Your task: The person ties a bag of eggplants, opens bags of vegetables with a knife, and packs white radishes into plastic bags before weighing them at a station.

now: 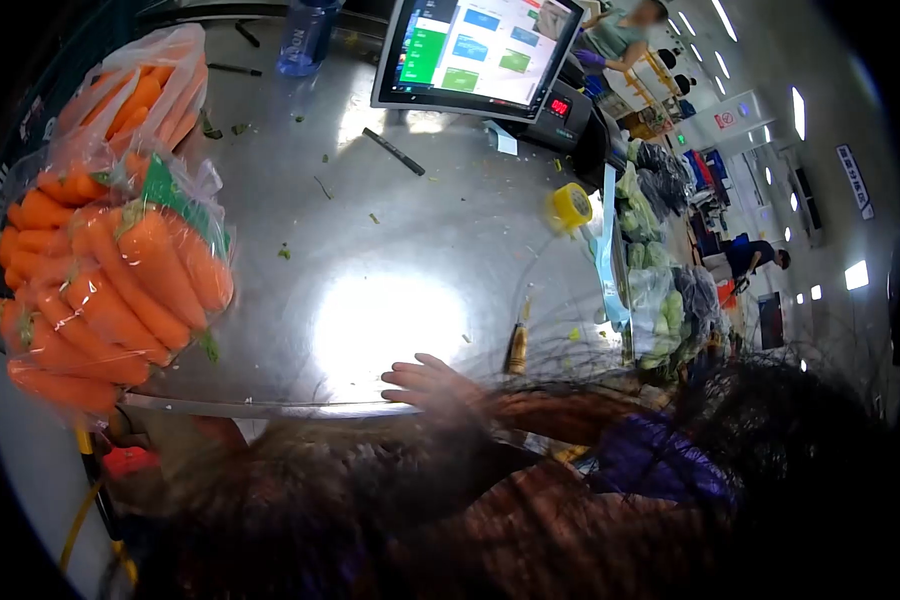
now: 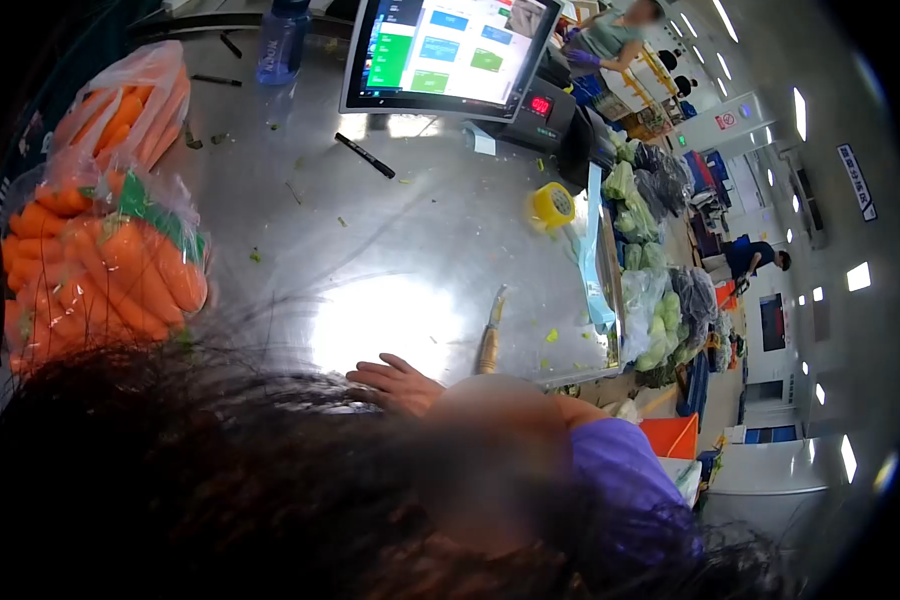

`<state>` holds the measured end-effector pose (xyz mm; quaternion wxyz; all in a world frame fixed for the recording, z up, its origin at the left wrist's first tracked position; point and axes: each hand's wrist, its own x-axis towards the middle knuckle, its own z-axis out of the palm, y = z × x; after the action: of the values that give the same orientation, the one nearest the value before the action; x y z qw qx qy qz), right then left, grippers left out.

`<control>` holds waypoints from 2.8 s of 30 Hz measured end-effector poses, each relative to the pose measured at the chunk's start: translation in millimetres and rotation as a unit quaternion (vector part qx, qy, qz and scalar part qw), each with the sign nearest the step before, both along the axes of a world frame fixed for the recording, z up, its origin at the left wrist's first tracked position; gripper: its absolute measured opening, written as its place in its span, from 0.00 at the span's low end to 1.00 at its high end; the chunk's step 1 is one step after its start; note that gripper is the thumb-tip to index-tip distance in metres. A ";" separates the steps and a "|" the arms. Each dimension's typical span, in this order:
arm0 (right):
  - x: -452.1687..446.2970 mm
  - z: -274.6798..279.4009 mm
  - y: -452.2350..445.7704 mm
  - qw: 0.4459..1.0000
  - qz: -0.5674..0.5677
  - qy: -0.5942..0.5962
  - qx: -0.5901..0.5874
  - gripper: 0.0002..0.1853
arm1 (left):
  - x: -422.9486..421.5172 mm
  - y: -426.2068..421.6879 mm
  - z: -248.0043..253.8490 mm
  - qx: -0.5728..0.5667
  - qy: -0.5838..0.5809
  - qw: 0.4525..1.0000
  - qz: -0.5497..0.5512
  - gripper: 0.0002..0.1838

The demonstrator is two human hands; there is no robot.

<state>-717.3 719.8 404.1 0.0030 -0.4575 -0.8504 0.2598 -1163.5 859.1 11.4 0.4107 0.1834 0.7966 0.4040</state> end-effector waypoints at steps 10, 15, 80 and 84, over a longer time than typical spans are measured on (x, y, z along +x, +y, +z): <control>14.7 -10.4 -6.0 0.998 0.051 0.005 0.025 0.34 | 10.2 -94.5 83.4 0.030 -0.024 0.999 0.035 0.23; 24.6 -16.5 -10.9 0.997 0.065 0.020 0.037 0.34 | 24.8 -141.6 131.2 0.047 -0.027 0.998 0.037 0.25; 226.1 87.3 -378.9 0.643 -0.633 0.430 -0.018 0.17 | 567.6 -390.2 380.6 -0.146 -0.630 0.628 -0.433 0.22; 263.0 88.0 -415.8 0.685 -0.681 0.245 0.082 0.19 | 546.4 -336.7 376.1 -0.135 -0.720 0.580 -0.355 0.23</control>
<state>-454.3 304.0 492.1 0.4249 -0.8289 -0.2910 0.2186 -617.1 522.4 387.5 0.9803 0.0429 0.1557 0.1133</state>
